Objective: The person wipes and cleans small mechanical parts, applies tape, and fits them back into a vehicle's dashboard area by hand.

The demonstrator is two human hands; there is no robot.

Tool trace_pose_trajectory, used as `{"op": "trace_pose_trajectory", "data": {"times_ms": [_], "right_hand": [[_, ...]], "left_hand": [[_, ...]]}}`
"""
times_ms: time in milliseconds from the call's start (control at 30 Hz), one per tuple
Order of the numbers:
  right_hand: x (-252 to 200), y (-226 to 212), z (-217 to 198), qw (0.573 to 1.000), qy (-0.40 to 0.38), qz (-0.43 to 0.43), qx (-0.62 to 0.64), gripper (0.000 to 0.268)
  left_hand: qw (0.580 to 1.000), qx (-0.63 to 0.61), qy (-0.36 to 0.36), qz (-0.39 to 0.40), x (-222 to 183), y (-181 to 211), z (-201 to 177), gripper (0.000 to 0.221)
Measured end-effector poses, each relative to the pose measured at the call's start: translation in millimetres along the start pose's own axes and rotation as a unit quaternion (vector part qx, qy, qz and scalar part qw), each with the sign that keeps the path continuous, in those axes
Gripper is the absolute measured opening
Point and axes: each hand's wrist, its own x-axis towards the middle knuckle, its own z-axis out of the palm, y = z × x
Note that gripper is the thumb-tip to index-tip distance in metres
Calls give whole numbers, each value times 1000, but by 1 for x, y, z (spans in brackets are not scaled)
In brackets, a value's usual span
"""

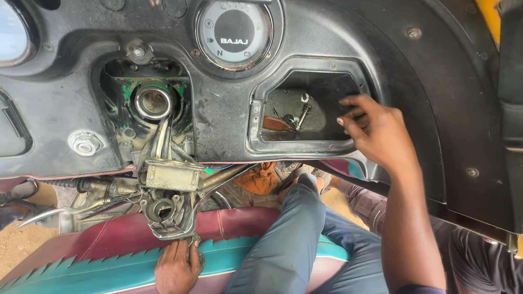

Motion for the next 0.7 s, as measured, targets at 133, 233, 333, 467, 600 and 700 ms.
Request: {"op": "trace_pose_trajectory", "data": {"times_ms": [133,233,333,467,600,700], "right_hand": [[-10,18,13,994,56,-2,96,28],[-12,30,29,971,104,7,215,25],[-20,37,36,948,120,-21,295,26],[-59,24,61,938,175,-76,290,21],[-128,-7,102,937,67,-10,344,19],[-187,-35,141,950,-116,-7,291,21]], "left_hand": [[1000,-1,-4,-11,-2,2,-1,15],[1000,-8,29,8,-4,1,-1,21],[998,-28,52,9,-6,-3,5,22],[998,-53,41,-16,-14,-16,19,20],[997,-47,54,-13,-13,-27,26,29],[966,-225,79,-97,-7,-19,14,35]]}}
